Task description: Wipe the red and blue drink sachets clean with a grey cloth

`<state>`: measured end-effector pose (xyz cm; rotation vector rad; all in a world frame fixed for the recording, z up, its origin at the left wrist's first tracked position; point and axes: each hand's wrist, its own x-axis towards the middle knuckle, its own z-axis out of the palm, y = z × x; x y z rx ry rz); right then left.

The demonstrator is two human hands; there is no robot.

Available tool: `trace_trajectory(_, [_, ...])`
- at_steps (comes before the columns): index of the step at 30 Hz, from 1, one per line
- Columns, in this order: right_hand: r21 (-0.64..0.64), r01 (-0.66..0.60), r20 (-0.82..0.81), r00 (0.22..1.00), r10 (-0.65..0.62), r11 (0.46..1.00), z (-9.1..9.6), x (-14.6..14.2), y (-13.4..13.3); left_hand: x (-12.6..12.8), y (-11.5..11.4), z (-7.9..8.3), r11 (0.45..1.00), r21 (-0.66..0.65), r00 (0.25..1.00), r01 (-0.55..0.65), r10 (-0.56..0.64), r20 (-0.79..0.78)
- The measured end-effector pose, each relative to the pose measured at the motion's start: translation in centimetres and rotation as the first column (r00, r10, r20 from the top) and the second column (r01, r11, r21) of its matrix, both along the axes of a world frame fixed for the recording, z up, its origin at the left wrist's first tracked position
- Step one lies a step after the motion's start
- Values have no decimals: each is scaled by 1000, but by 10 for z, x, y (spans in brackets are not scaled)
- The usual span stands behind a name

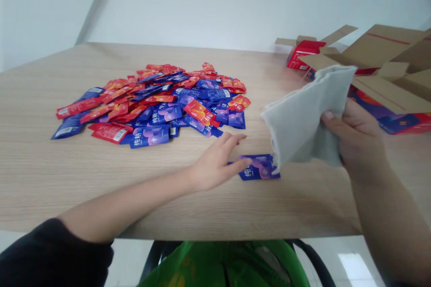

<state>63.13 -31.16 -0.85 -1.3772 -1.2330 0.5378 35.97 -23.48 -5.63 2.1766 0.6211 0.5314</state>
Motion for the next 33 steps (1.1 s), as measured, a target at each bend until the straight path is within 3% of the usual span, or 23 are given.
trace_trajectory(1, [-38,-57,-113,992,52,998,6,-6,1,1,6,3,978,-205,994,41,-20,104])
trace_trajectory(2, [-95,-121,-192,976,101,988,9,-14,4,3,10,4,910,-396,978,121,-42,204])
trace_trajectory(4, [-236,-306,-287,929,234,922,5,-27,12,8,14,0,699,-642,917,314,-50,395])
trace_trajectory(5, [-293,-388,-315,902,295,874,-2,-32,18,11,13,-3,600,-694,877,398,-28,479])
trace_trajectory(7, [-368,-494,-355,857,372,788,-21,-39,29,16,10,-12,459,-743,814,487,71,577])
trace_trajectory(9, [-421,-528,-368,843,393,738,-43,-41,39,18,8,-20,354,-796,794,491,193,576])
trace_trajectory(11, [-454,-509,-297,860,414,731,-63,-40,46,18,7,-27,289,-850,798,441,307,518])
trace_trajectory(15, [-361,-373,36,910,412,855,-83,-41,48,16,6,-30,295,-906,808,304,423,409])
trace_trajectory(18, [-185,-354,270,879,394,917,-77,-45,45,12,4,-28,304,-921,840,244,408,357])
trace_trajectory(21, [-79,-504,480,736,476,860,-55,-50,46,6,2,-27,313,-930,887,193,350,302])
trace_trajectory(24, [-127,-619,574,592,566,775,-32,-58,49,2,2,-29,353,-925,916,140,308,257])
trace_trajectory(26, [-173,-642,595,536,599,747,-22,-65,52,0,2,-29,377,-915,923,145,282,262])
trace_trajectory(30, [-175,-629,629,521,577,758,-15,-78,50,-1,3,-25,385,-903,929,191,225,293])
trace_trajectory(33, [-94,-628,572,601,559,772,-11,-75,43,-1,6,-20,352,-911,915,213,256,312])
